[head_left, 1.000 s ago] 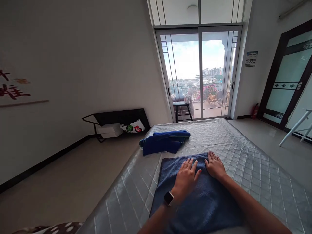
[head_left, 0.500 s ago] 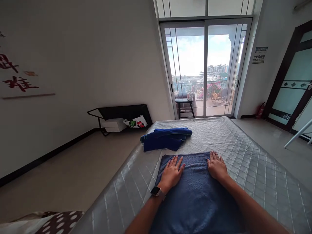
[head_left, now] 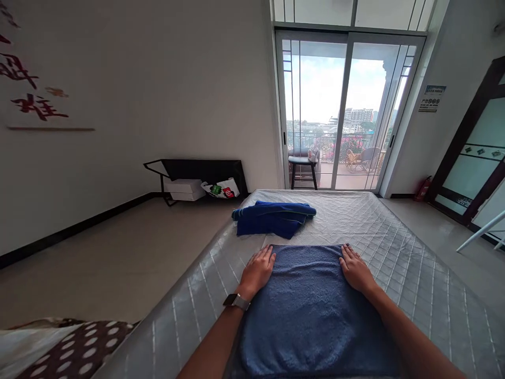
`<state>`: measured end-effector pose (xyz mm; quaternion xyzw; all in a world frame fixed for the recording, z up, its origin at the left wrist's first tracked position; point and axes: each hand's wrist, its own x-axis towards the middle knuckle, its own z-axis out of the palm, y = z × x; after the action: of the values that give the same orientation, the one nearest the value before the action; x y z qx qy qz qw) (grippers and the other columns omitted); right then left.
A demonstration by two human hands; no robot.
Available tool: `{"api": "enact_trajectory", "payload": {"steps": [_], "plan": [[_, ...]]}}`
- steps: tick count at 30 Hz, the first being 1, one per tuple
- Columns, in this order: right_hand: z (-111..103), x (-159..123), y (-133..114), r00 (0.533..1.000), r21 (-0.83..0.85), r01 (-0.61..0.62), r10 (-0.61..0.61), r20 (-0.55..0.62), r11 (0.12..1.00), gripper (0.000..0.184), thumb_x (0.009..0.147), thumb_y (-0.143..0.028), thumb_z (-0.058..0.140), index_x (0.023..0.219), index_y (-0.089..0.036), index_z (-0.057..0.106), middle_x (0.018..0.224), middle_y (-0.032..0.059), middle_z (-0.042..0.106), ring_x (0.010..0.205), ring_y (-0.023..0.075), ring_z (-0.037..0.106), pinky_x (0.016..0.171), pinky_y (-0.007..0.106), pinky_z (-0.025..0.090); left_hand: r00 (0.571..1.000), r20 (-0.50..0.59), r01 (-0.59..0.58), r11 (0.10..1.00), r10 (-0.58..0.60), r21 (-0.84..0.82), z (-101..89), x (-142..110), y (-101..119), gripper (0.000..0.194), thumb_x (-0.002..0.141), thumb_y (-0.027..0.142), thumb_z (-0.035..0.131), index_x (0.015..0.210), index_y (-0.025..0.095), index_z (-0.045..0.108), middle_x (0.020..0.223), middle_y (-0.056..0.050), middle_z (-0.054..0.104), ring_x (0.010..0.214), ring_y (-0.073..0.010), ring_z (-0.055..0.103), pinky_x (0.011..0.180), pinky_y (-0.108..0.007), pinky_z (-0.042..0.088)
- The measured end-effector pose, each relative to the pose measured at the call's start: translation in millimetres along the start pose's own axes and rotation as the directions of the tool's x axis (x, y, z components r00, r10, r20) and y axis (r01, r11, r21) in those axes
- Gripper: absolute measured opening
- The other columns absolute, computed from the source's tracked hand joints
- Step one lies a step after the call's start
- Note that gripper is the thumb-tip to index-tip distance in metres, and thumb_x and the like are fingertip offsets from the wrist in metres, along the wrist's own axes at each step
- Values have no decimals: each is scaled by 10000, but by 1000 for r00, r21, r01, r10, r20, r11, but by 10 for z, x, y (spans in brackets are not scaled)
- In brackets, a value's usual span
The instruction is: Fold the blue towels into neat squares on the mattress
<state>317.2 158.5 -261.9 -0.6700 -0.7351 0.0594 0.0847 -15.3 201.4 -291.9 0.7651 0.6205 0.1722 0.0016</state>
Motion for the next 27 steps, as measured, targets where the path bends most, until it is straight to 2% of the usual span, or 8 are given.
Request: {"api": "enact_trajectory", "payload": {"steps": [8, 12, 15, 20, 22, 27], "plan": [[-104, -24, -83, 996, -27, -57, 59, 67, 998, 606, 1022, -314, 210, 1563, -47, 263, 1629, 112, 237, 1521, 190, 144, 1231, 376, 140, 996, -46, 79, 994, -82, -77, -43, 82, 5, 414, 984, 228, 380, 1297, 143, 638, 1408, -108, 614, 1323, -204, 540, 1122, -330, 385], [-128, -39, -108, 995, -30, -65, 67, 75, 997, 603, 1020, -304, 207, 1565, -53, 256, 1634, 101, 227, 1523, 183, 133, 1232, 375, 131, 982, -80, 165, 983, -171, -79, -135, 138, -37, 396, 1005, 271, 354, 1105, 168, 723, 1202, -104, 727, 1120, -209, 657, 988, -307, 468], [-124, -42, -120, 995, -22, -70, 71, 66, 997, 603, 1016, -300, 218, 1560, -43, 268, 1632, 106, 234, 1523, 189, 138, 1232, 371, 133, 963, -107, 240, 968, -248, -77, -173, 193, -64, 419, 1014, 362, 369, 1005, 170, 741, 1071, -113, 752, 1012, -232, 679, 910, -323, 490], [-109, -36, -119, 996, -22, -71, 72, 56, 997, 605, 1014, -306, 229, 1558, -46, 278, 1628, 107, 246, 1519, 195, 164, 1232, 372, 140, 946, -119, 296, 952, -303, -75, -138, 234, 2, 325, 930, 438, 551, 1024, 196, 746, 1076, -114, 745, 1021, -300, 655, 880, -380, 482], [-107, -33, -112, 996, -20, -69, 70, 58, 997, 605, 1016, -313, 230, 1558, -49, 281, 1627, 106, 250, 1519, 196, 166, 1232, 371, 145, 936, -121, 322, 942, -332, -95, -131, 228, 23, 287, 928, 409, 553, 1025, 215, 741, 1092, -102, 745, 1023, -307, 652, 847, -382, 482], [-96, -28, -81, 997, 0, -54, 54, 45, 999, 604, 1018, -327, 234, 1558, -62, 294, 1622, 101, 268, 1515, 196, 181, 1231, 372, 155, 924, -116, 348, 926, -365, -146, -141, 222, -5, 275, 977, 356, 481, 989, 227, 724, 1026, -64, 770, 1002, -260, 673, 818, -334, 477]]}}
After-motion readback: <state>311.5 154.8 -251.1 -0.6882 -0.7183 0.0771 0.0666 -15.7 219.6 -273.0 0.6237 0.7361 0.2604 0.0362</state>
